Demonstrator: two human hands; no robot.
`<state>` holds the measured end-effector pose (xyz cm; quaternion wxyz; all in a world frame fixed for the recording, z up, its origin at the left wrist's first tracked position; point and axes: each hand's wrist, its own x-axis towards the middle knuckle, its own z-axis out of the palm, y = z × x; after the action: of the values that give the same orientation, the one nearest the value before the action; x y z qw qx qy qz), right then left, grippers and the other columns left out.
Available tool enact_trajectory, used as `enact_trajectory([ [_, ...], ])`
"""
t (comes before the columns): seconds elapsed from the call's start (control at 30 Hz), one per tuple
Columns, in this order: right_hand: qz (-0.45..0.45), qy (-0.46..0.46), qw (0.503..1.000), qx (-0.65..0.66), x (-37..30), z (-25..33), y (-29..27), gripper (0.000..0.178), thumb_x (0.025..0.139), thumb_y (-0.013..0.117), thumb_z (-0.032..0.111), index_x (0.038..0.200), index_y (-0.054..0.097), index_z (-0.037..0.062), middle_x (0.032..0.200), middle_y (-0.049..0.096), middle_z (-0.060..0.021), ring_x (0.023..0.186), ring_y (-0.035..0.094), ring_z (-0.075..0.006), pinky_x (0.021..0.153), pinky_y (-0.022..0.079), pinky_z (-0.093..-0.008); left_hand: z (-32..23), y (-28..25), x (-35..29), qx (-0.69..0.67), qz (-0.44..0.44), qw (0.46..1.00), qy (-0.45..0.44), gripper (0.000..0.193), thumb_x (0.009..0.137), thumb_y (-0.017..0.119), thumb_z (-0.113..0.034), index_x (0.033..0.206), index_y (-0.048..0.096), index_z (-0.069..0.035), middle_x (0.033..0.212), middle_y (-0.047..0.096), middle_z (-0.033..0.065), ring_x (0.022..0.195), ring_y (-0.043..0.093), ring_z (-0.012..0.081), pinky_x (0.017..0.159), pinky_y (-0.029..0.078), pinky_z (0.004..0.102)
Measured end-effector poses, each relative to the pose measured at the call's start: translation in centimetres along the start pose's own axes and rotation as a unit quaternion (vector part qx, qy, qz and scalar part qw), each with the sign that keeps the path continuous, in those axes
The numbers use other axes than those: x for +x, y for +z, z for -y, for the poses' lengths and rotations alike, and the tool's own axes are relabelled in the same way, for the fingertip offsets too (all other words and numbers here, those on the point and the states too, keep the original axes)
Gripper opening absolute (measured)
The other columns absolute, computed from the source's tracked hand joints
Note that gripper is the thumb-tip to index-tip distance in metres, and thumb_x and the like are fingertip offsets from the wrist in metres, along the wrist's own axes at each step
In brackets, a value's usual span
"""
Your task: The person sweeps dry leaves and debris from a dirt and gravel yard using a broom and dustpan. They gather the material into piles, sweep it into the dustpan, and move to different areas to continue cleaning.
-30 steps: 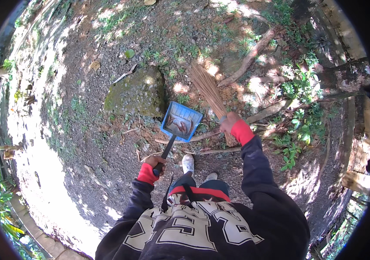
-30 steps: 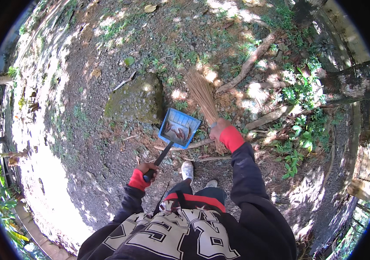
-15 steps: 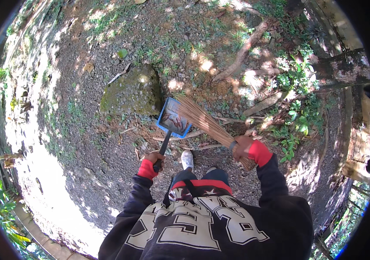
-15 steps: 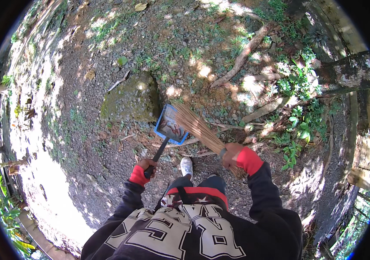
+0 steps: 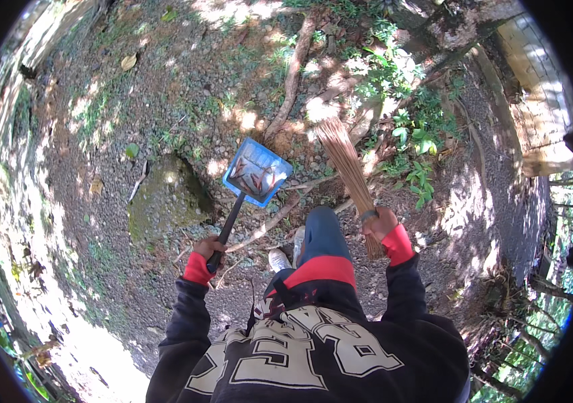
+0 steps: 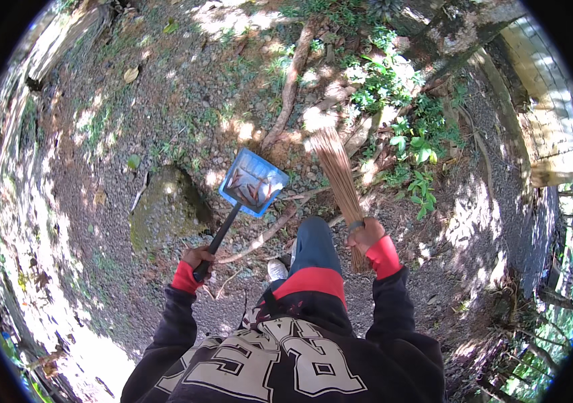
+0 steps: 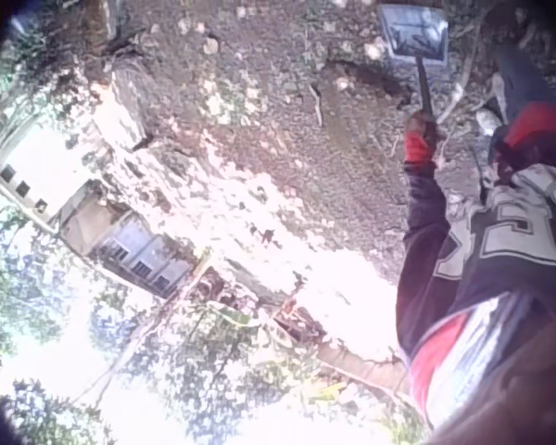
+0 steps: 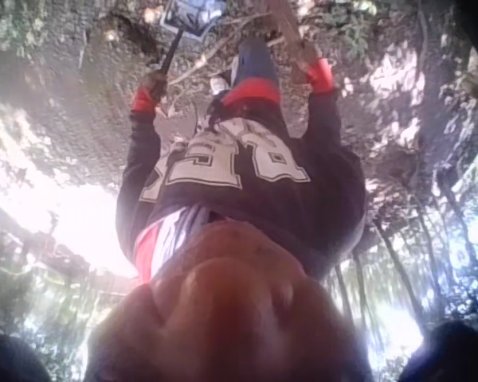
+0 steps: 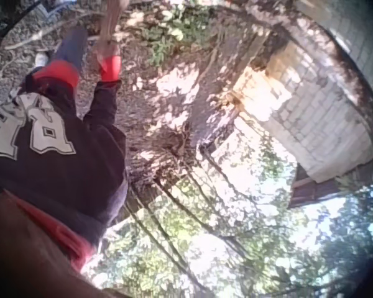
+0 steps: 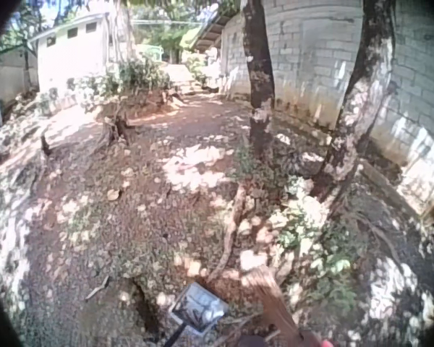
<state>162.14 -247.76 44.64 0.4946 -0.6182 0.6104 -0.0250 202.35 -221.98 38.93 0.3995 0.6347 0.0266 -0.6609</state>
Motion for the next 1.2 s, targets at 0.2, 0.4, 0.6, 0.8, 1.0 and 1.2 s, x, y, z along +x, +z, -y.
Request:
enact_trajectory([
  [0.2, 0.011, 0.082, 0.992, -0.095, 12.5, 5.1, -3.0, 0.03, 0.056, 0.072, 0.013, 0.078, 0.064, -0.0047, 0.078, 0.064, -0.0174, 0.08, 0.063, -0.0264, 0.072, 0.049, -0.0336, -4.7, 3.9, 3.6, 0.011, 0.077, 0.997, -0.009, 0.03, 0.077, 0.051, -0.005, 0.105, 0.044, 0.0, 0.061, 0.049, 0.0087, 0.04, 0.047, 0.0179, 0.032, 0.04, 0.0331],
  [0.4, 0.138, -0.01, 0.953, -0.269, 13.7, 4.9, 1.6, 0.058, 0.049, 0.08, 0.022, 0.094, 0.06, -0.0071, 0.09, 0.063, -0.0218, 0.088, 0.062, -0.0323, 0.076, 0.05, -0.0347, -5.9, 4.2, 4.4, 0.097, -0.01, 0.995, -0.038, 0.015, 0.078, 0.051, -0.008, 0.09, 0.048, 0.0, 0.056, 0.047, 0.0089, 0.038, 0.045, 0.021, 0.031, 0.037, 0.035],
  [0.6, 0.2, 0.034, 0.968, -0.149, 3.0, 5.0, 1.6, 0.056, 0.05, 0.078, 0.02, 0.096, 0.061, -0.0071, 0.084, 0.064, -0.0195, 0.077, 0.063, -0.028, 0.071, 0.049, -0.0346, -7.4, 4.2, 6.3, 0.1, -0.021, 0.989, -0.111, 0.013, 0.079, 0.054, -0.012, 0.083, 0.046, -0.002, 0.056, 0.05, 0.0108, 0.037, 0.045, 0.0224, 0.032, 0.035, 0.0346],
  [0.8, 0.116, -0.096, 0.989, -0.007, -2.3, 2.3, -0.7, 0.048, 0.054, 0.077, 0.021, 0.089, 0.061, -0.0079, 0.074, 0.062, -0.0211, 0.069, 0.062, -0.0296, 0.065, 0.049, -0.0376, -6.3, 3.2, 4.4, 0.07, -0.014, 0.996, -0.057, 0.016, 0.08, 0.055, -0.012, 0.086, 0.044, -0.002, 0.055, 0.049, 0.0106, 0.037, 0.045, 0.0212, 0.031, 0.034, 0.034],
  [1.0, -0.018, 0.062, 0.998, -0.028, 8.4, 2.8, -6.4, 0.043, 0.055, 0.076, 0.017, 0.084, 0.06, -0.0097, 0.075, 0.063, -0.0197, 0.068, 0.062, -0.0305, 0.064, 0.049, -0.0395, -7.2, 3.2, 4.1, 0.082, -0.003, 0.992, -0.093, 0.019, 0.079, 0.056, -0.012, 0.089, 0.045, -0.001, 0.057, 0.051, 0.011, 0.037, 0.046, 0.0217, 0.03, 0.035, 0.0342],
  [1.2, 0.046, -0.009, 0.975, -0.217, 14.9, 5.0, -7.1, 0.034, 0.056, 0.075, 0.015, 0.078, 0.064, -0.0086, 0.071, 0.064, -0.0172, 0.065, 0.064, -0.0245, 0.061, 0.05, -0.0333, -8.3, 3.4, 4.3, 0.097, -0.056, 0.993, -0.028, 0.028, 0.075, 0.056, -0.007, 0.102, 0.053, 0.001, 0.056, 0.051, 0.0107, 0.039, 0.05, 0.0224, 0.033, 0.04, 0.036],
])
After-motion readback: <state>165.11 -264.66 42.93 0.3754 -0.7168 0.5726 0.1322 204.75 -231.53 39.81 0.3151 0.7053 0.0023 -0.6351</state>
